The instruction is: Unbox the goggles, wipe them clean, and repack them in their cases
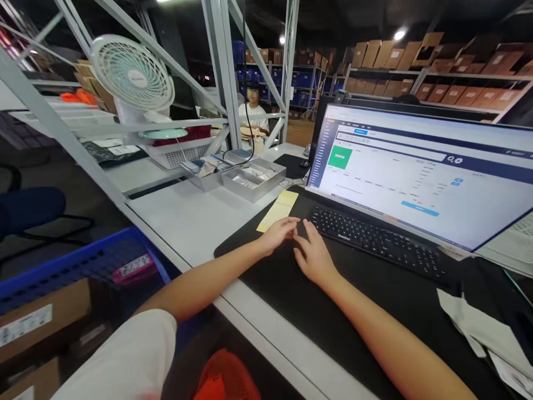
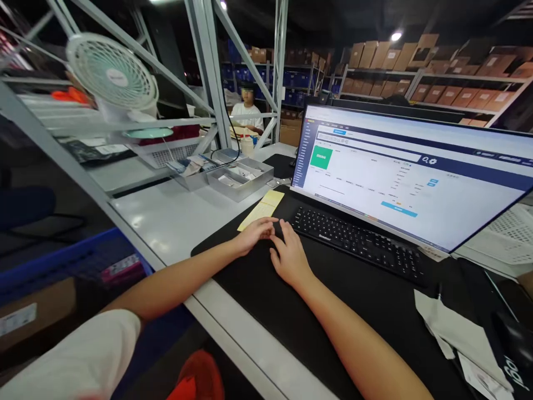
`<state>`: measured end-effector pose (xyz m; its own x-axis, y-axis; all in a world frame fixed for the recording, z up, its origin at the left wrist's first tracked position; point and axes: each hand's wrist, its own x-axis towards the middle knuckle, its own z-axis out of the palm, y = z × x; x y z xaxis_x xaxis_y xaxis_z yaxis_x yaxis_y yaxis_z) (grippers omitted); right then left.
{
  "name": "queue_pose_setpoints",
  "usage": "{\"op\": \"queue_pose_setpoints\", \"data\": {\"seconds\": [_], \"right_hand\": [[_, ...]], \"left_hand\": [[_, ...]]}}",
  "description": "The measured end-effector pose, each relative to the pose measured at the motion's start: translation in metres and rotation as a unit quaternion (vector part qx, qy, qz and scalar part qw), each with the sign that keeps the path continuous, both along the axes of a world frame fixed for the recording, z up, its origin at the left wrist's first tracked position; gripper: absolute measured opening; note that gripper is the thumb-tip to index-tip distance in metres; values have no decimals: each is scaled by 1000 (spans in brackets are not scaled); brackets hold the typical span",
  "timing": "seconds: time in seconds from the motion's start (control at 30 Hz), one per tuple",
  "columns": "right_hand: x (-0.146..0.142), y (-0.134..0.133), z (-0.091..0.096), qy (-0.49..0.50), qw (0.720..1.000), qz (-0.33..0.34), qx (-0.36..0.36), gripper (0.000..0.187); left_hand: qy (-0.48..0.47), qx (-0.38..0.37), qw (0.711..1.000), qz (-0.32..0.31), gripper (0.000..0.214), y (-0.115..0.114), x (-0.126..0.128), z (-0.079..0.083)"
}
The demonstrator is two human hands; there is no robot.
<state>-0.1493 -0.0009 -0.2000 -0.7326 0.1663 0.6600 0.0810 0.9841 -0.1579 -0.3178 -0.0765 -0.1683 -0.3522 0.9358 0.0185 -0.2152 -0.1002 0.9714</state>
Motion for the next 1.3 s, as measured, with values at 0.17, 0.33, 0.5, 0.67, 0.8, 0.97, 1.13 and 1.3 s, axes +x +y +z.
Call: {"op": "queue_pose_setpoints", "data": {"seconds": [0.17,0.33,0.5,0.67,0.8,0.97,1.13,1.3], "right_hand": [[0,6,-2,25,999,-11,-38,15],[-3,5,-6,21,1000,-10,-15,18],[-3,0,-3,28,999,4,-21,19],[-2,2,-3,46,998,2,-33,17],[-3,4,-6,30,999,-10,-36,17],[-4,5,-10,4,999,-17,-50,15],[-4,8,-9,11,998,-23,-51,15],[-4,7,-8,14,998,-28,-49,17]], "left_hand": [[114,-4,989,-89,58,-2,2,-7],[158,-15,981,-109,62,-3,0,-8],[151,-43,977,-147,62,-6,-7,-3],[195,-35,969,-144,64,-8,-10,-1],[243,-28,959,-144,67,-8,-12,-4],[286,-45,946,-147,65,-8,-11,-9],[393,6,916,-74,47,-11,-4,-7],[422,21,906,15,39,-10,-6,-2]]}}
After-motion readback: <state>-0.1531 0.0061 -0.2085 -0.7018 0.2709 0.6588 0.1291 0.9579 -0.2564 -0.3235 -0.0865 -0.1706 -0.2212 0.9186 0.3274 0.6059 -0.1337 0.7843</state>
